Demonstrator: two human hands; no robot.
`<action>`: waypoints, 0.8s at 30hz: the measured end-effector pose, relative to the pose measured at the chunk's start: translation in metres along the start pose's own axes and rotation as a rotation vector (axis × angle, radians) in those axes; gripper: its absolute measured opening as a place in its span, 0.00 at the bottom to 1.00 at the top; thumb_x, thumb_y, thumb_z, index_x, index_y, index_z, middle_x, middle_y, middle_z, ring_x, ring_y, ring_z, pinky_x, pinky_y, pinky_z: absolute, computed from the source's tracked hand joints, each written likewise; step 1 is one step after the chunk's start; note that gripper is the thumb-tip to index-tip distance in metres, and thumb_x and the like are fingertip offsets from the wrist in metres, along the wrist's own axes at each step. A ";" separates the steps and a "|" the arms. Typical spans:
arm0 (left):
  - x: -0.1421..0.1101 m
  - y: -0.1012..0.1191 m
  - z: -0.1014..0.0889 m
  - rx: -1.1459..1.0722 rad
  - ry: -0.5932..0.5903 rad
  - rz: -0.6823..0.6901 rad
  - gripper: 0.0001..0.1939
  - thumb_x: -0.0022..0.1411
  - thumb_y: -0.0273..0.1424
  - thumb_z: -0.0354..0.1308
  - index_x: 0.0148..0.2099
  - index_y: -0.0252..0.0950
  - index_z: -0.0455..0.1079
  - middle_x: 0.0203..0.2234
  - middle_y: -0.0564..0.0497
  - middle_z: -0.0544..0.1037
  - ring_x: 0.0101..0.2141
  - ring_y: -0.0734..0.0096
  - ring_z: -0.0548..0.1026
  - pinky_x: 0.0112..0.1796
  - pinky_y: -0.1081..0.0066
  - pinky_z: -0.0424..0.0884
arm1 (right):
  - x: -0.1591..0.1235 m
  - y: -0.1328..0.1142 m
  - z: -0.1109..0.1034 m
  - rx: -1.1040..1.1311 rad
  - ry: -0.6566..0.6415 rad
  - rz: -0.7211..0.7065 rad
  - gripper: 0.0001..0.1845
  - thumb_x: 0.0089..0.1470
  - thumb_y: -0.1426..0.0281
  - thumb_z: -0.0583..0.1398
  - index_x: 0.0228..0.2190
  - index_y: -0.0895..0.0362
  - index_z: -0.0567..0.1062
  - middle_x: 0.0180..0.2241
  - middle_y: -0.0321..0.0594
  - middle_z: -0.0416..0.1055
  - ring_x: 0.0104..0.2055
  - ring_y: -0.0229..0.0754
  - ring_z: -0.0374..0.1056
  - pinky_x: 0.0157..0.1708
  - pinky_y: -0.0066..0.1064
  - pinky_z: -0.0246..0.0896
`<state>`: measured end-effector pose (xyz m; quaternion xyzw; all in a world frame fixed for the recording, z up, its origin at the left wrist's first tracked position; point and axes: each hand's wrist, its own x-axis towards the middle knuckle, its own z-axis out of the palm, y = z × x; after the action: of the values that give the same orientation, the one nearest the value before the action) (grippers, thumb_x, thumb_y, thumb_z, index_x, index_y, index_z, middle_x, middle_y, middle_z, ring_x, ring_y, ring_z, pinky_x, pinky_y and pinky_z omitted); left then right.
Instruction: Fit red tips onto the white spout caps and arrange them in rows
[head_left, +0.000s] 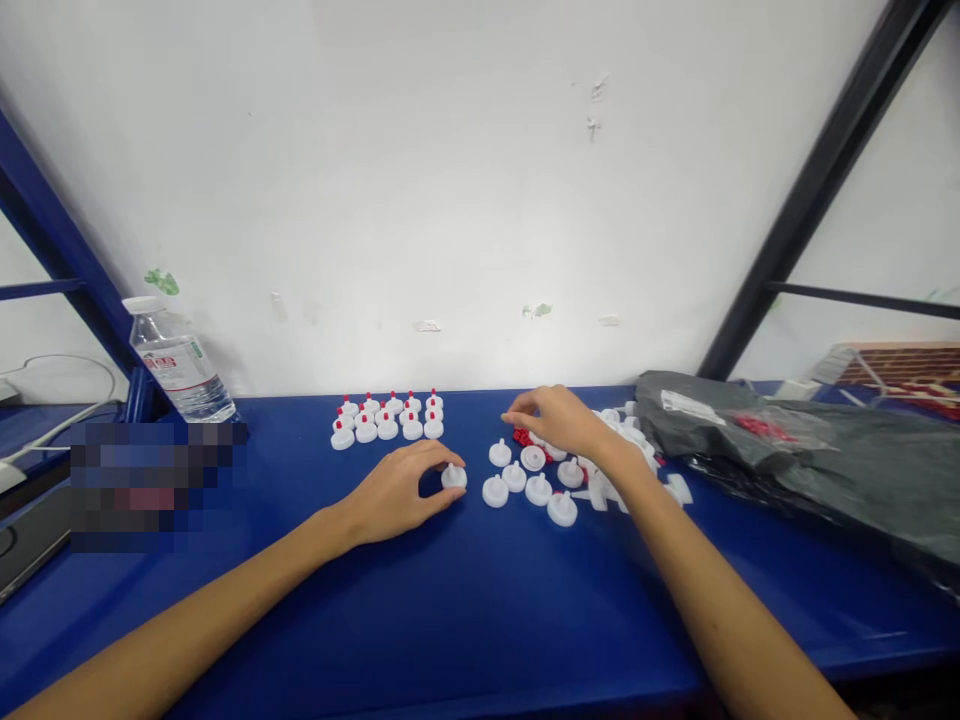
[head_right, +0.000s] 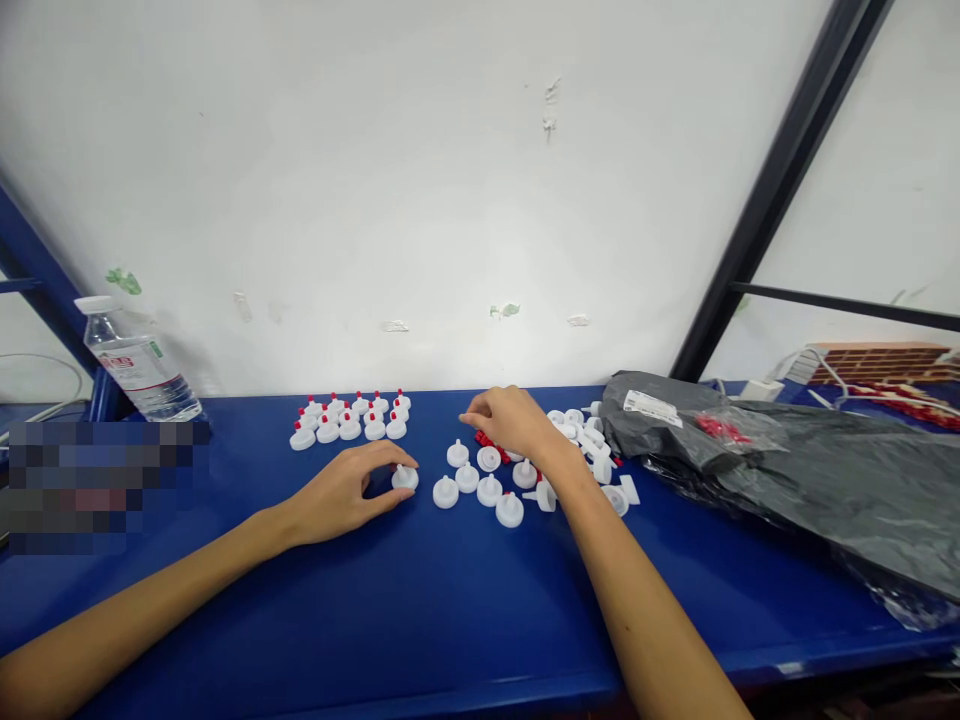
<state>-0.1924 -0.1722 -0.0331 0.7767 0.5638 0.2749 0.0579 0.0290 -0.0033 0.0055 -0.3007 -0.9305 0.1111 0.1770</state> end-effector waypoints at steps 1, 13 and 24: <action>0.001 -0.001 0.000 -0.007 0.018 -0.016 0.13 0.66 0.36 0.60 0.51 0.42 0.74 0.44 0.50 0.80 0.38 0.66 0.78 0.37 0.69 0.75 | 0.000 0.003 -0.001 -0.046 0.014 0.019 0.12 0.62 0.62 0.60 0.35 0.51 0.84 0.33 0.39 0.83 0.37 0.45 0.77 0.38 0.32 0.65; 0.001 -0.001 0.001 0.017 0.031 -0.031 0.15 0.67 0.35 0.58 0.54 0.42 0.73 0.41 0.51 0.80 0.34 0.69 0.77 0.32 0.72 0.72 | 0.005 0.013 0.018 -0.323 -0.028 0.067 0.09 0.60 0.66 0.62 0.34 0.54 0.84 0.41 0.46 0.81 0.50 0.54 0.71 0.45 0.38 0.61; 0.000 0.000 0.001 0.015 -0.007 -0.062 0.16 0.68 0.37 0.56 0.55 0.41 0.73 0.42 0.51 0.79 0.39 0.67 0.76 0.35 0.71 0.71 | 0.008 0.012 0.020 -0.305 -0.079 0.072 0.08 0.60 0.64 0.63 0.33 0.52 0.82 0.35 0.40 0.82 0.44 0.49 0.73 0.42 0.35 0.59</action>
<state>-0.1924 -0.1719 -0.0337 0.7602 0.5893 0.2663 0.0625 0.0215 0.0089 -0.0149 -0.3526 -0.9315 -0.0132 0.0884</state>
